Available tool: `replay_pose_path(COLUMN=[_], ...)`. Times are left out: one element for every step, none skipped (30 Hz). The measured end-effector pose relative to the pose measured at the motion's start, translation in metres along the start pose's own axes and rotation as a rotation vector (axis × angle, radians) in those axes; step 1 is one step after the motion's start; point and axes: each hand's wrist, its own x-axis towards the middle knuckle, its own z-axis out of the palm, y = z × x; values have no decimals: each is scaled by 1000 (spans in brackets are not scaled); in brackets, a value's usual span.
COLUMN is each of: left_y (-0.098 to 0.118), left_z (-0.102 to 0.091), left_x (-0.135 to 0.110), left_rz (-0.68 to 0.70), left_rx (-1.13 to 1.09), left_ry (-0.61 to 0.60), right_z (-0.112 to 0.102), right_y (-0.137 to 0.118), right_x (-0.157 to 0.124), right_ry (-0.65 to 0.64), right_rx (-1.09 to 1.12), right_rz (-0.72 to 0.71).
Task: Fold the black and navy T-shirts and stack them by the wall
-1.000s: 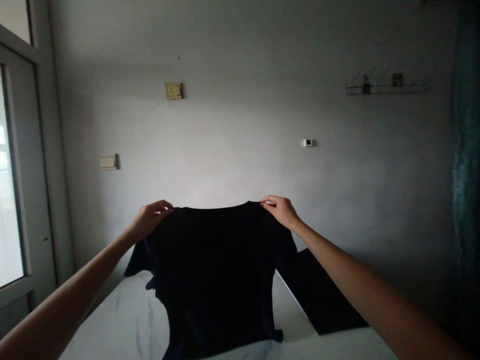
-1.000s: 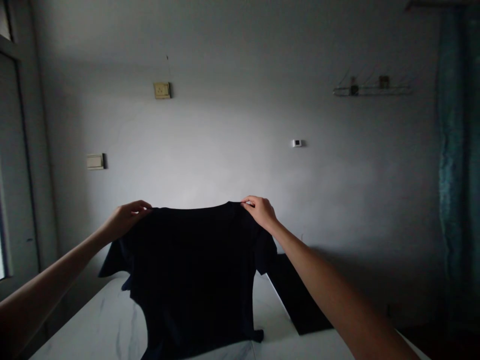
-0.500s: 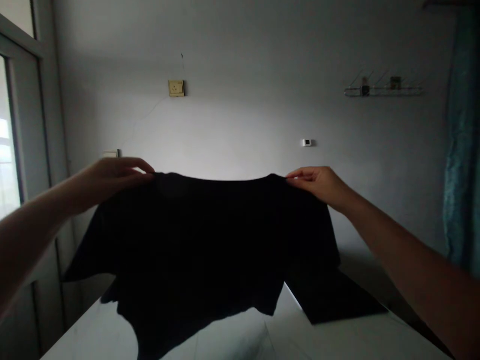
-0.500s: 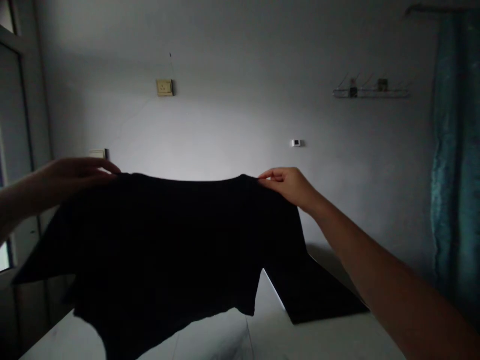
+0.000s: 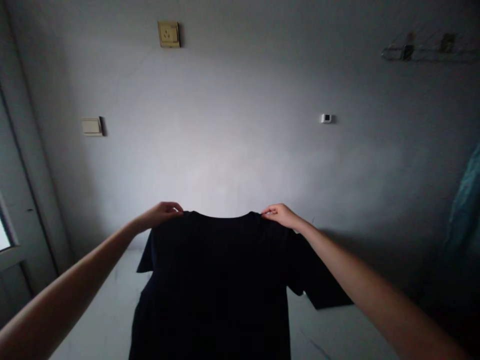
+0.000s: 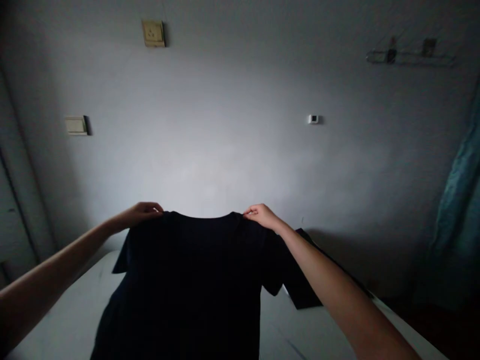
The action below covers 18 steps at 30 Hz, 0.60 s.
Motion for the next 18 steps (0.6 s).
replay_pose_path(left_y=[-30, -60, -87, -112, -135, -155, -171, -185, -197, -207, -215, -222, -227, -232, -237, -240, -243, -246], left_z=[20, 40, 60, 79, 98, 115, 130, 143, 154, 163, 170, 174, 177, 178, 179, 178, 178, 178], left_x=[11, 22, 31, 40, 47, 54, 59, 65, 70, 75, 80, 86, 91, 97, 102, 107, 112, 116], left_rz=[-25, -38, -53, -87, -115, -138, -157, -172, -182, -192, -201, -210, -218, -224, -229, -232, -234, -236], left_rx=[2, 17, 47, 100, 152, 180, 204, 222, 236, 254, 273, 292, 312, 332, 353, 374, 395, 417], left_ry=[-29, -39, -36, -23, -2, 11, 22, 32, 40, 49, 58, 63, 67, 70, 71, 73, 77, 81], right_z=[24, 48, 70, 91, 110, 127, 143, 156, 166, 175, 182, 187, 191, 194, 196, 197, 198, 199], right_y=[24, 46, 66, 84, 100, 114, 127, 138, 148, 158, 166, 173, 179, 184, 189, 193, 197, 199], right_x=[3, 5, 6, 8, 9, 11, 13, 15, 18, 21, 24, 28, 32, 37, 41, 46, 50, 55], right_ry=[-15, -28, -34, -35, -29, -19, -7, 7, 20, 32, 42, 49, 55, 59, 62, 66, 70, 73], right_rx=[-23, -41, -62, -82, -106, -132, -159, -186, -213, -240, -266, -290, -314, -336, -359, -381, -403, -425], right_rz=[35, 64, 90, 112, 133, 154, 174, 191, 206, 218, 224, 227, 226, 225, 224, 225, 228, 232])
